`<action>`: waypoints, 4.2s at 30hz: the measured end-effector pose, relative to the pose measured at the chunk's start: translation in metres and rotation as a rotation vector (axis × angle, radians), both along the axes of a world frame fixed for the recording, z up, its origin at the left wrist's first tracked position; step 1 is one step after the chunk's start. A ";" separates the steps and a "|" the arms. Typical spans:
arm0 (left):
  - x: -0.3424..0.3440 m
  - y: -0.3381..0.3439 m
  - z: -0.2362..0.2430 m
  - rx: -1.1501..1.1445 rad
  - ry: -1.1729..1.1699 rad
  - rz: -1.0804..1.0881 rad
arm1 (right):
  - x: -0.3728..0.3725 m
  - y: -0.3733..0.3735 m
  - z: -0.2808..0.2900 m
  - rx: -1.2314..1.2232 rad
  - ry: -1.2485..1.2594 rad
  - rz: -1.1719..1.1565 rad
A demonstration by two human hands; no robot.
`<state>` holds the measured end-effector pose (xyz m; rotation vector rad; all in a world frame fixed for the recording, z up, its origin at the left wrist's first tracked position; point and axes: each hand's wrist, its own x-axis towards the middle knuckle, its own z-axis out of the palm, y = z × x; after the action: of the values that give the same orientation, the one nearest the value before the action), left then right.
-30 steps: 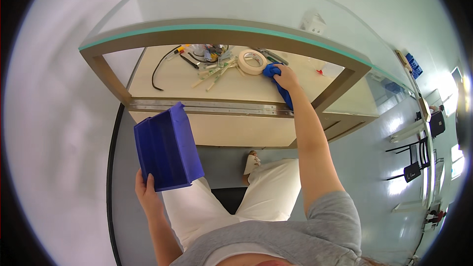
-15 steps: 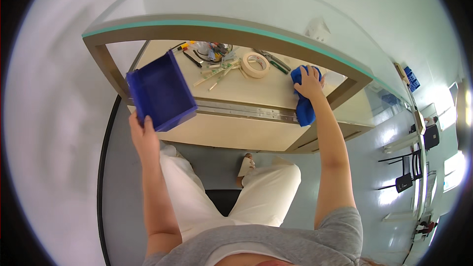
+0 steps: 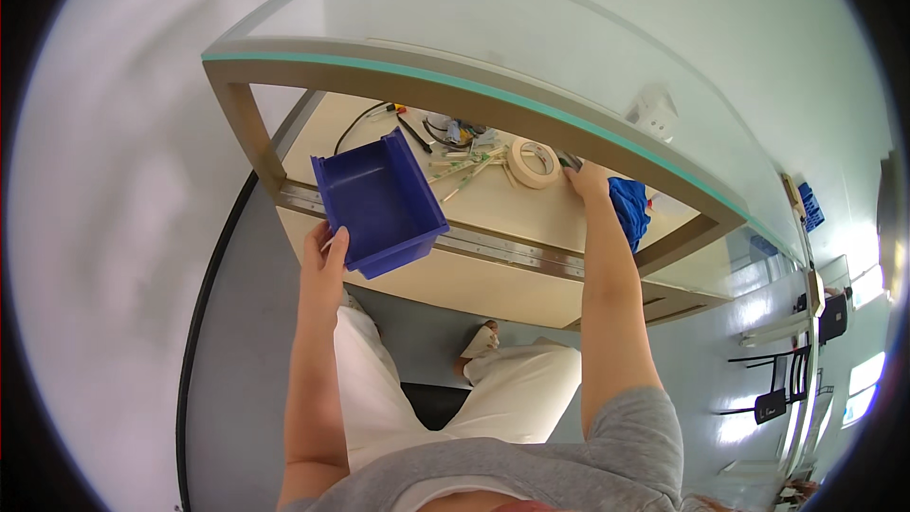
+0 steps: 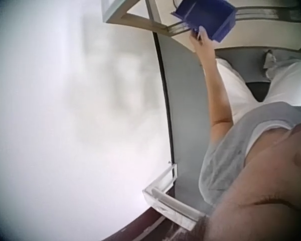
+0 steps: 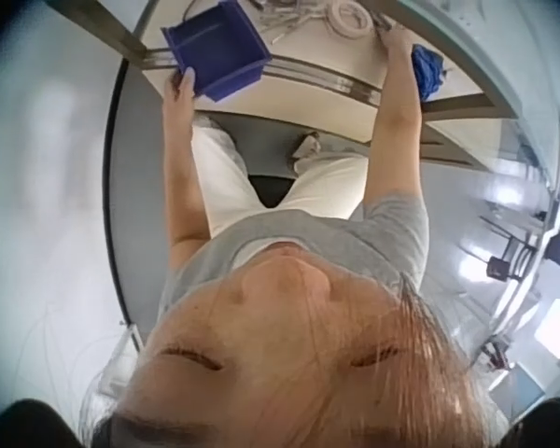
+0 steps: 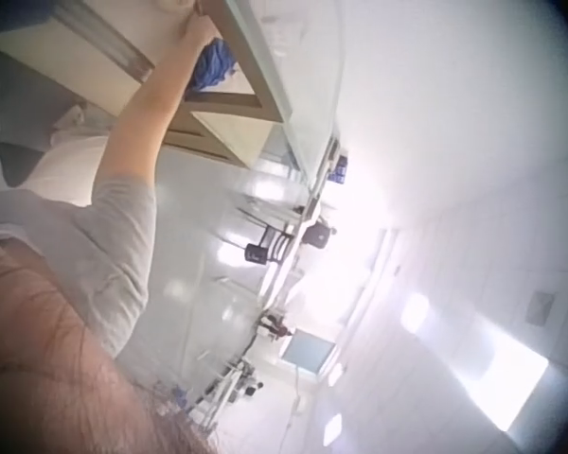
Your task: Cleaning the glass of a display case and organizing tools into a container.
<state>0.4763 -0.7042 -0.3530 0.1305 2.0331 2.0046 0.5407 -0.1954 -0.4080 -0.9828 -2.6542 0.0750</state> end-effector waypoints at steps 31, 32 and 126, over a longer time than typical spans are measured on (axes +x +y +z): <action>0.046 0.063 -0.028 0.326 -0.335 -0.111 | -0.031 -0.327 0.145 -0.108 -0.359 0.628; 0.046 0.061 -0.028 0.323 -0.331 -0.109 | -0.033 -0.327 0.142 -0.110 -0.354 0.630; 0.015 0.044 -0.028 0.046 0.304 -0.077 | -0.083 -0.101 0.016 -0.476 0.087 0.066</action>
<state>0.4909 -0.6598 -0.3806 0.5449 2.1181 2.0888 0.4577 -0.2962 -0.3920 -0.9940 -2.6395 0.7753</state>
